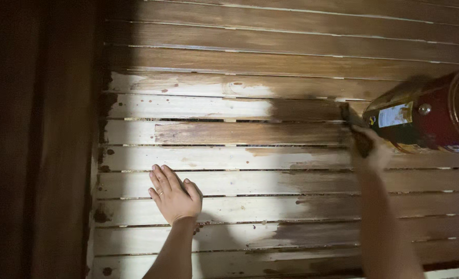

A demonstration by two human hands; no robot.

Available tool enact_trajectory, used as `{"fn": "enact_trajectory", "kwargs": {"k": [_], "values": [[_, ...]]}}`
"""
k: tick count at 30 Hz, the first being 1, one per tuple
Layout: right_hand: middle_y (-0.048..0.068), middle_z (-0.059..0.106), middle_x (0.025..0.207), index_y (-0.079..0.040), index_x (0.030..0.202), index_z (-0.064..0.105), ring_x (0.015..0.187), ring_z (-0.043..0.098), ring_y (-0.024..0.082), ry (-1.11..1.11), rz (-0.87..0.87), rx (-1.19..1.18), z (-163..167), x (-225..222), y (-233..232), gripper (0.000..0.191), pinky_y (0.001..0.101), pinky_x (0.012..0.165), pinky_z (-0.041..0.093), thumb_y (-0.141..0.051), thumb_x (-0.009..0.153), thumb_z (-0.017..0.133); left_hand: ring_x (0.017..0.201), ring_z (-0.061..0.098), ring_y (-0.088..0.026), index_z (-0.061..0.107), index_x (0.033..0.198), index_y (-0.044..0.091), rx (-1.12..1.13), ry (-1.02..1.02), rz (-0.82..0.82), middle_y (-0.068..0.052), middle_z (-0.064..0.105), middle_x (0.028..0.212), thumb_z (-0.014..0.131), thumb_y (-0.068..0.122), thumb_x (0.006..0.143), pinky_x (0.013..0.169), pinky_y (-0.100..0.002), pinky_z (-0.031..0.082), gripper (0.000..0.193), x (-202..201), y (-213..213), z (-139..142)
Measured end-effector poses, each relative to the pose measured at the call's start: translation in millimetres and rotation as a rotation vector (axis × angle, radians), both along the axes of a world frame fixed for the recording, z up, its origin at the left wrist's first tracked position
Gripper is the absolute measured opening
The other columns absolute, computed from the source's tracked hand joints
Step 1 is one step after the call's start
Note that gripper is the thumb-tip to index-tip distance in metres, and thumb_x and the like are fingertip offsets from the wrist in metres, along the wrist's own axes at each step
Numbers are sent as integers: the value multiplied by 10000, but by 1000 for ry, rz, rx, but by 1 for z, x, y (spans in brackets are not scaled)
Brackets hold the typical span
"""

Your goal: The person applies a dark wood stain to a slatted wooden surface using a brush. They repeatedly dip the brush into a container of stain and spread it across the slats, working from one end toward the other.

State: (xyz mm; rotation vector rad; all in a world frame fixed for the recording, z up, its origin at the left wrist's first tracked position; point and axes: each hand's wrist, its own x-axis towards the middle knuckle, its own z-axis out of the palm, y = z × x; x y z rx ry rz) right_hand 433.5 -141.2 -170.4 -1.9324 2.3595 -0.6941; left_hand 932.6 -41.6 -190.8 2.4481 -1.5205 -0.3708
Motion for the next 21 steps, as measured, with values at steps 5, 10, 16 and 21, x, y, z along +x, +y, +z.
{"fn": "enact_trajectory", "kwargs": {"k": [5, 10, 16, 21], "values": [[146, 755, 1176, -138, 1207, 790, 872, 726, 182, -131, 250, 110, -14, 19, 4, 319, 332, 758, 613, -115, 889, 798, 1566, 113, -365, 267, 1574, -34, 21, -13, -5, -219, 168, 1684, 424, 362, 909, 1220, -570, 108, 790, 1, 0, 0], [138, 748, 1133, -110, 1193, 761, 880, 722, 209, -201, -44, 221, 39, -11, -1, 318, 359, 780, 605, -139, 880, 809, 1565, 116, -376, 261, 1581, -55, 5, -35, -21, -234, 169, 1684, 413, 341, 905, 1224, -571, 110, 797, 3, 1, -3], [130, 740, 1081, -77, 1177, 727, 889, 718, 240, -290, 19, 329, 68, 51, -31, 335, 392, 805, 597, -168, 869, 822, 1567, 123, -385, 269, 1578, -59, -6, -15, -19, -245, 190, 1679, 387, 342, 928, 1231, -573, 117, 773, 4, 4, -9], [123, 733, 1038, -49, 1163, 698, 896, 715, 266, -484, -421, 460, 123, 37, -50, 361, 419, 826, 590, -193, 860, 833, 1555, 202, -413, 273, 1579, -59, -105, -84, -155, -264, 218, 1670, 434, 299, 929, 1232, -571, 156, 759, -6, -5, -3]]}}
